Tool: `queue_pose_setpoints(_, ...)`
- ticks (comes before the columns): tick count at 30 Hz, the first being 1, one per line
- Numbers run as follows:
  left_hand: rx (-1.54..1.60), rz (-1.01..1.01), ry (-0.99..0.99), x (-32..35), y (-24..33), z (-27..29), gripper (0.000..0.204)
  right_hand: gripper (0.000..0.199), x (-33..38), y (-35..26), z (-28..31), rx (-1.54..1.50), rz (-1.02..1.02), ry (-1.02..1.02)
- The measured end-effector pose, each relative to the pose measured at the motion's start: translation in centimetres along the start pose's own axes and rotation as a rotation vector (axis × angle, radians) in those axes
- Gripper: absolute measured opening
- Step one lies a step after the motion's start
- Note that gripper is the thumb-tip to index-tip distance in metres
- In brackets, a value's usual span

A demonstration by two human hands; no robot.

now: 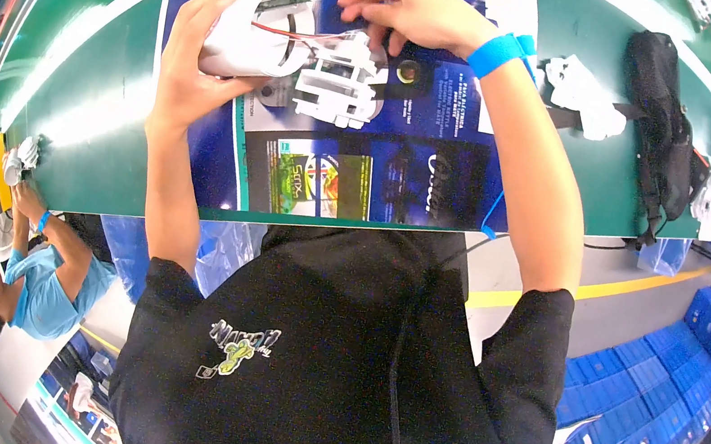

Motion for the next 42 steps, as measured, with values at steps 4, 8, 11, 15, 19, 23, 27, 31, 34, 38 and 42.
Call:
queue_pose_setpoints(4,-0.037,-0.114,0.154,0.2,0.5,0.6,0.084,0.026,-0.2,-0.7,-3.2,-0.061,-0.056,-0.249)
queue_pose_setpoints(8,-0.035,-0.168,0.263,0.2,1.1,0.3,0.085,0.022,-0.7,-0.7,-3.9,-0.011,-0.081,-0.376)
queue_pose_setpoints(11,-0.06,-0.164,0.283,0.2,1.3,0.4,0.085,0.024,-0.4,-0.8,-4.1,0.001,-0.107,-0.34)
queue_pose_setpoints(15,0.037,-0.129,0.296,0.4,1.4,0.5,0.086,0.029,1.0,-0.5,-4.9,-0.168,-0.128,-0.503)
queue_pose_setpoints(19,0.128,-0.006,0.264,0.1,1.5,1.1,0.085,0.03,2.2,1.3,-5.0,-0.485,-0.048,-0.542)
queue_pose_setpoints(23,0.154,0.043,0.179,0.0,1.3,0.8,0.084,0.04,4.4,4.3,-6.0,-1.125,0.042,-0.431)
queue_pose_setpoints(27,0.294,0.19,0.009,0.2,0.8,-0.1,0.089,0.053,7.3,4.1,-8.6,-1.505,0.003,-0.232)
queue_pose_setpoints(31,0.239,0.179,-0.068,0.0,1.3,-0.2,0.088,0.064,9.4,3.1,-10.9,-1.338,0.109,0.019)
queue_pose_setpoints(34,0.281,0.143,-0.159,-0.1,1.9,-0.8,0.084,0.054,9.2,3.5,-12.4,-1.226,0.143,-0.129)
queue_pose_setpoints(38,0.281,0.06,-0.178,0.2,2.1,-1.5,0.084,0.027,8.5,4.5,-12.3,-1.531,0.021,-0.001)
queue_pose_setpoints(42,0.278,0.076,-0.192,-0.2,2.5,-1.6,0.084,0.022,8.5,4.8,-11.9,-1.548,0.002,0.019)
Point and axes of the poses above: each hand's wrist, its own x-axis away from the middle knuckle, its own z-axis out of the back of the hand, y = z × x, the point moved 7 cm from there along -x, towards the middle knuckle, and after that the axes turned 12 degrees about -x, right-handed, at the moved point
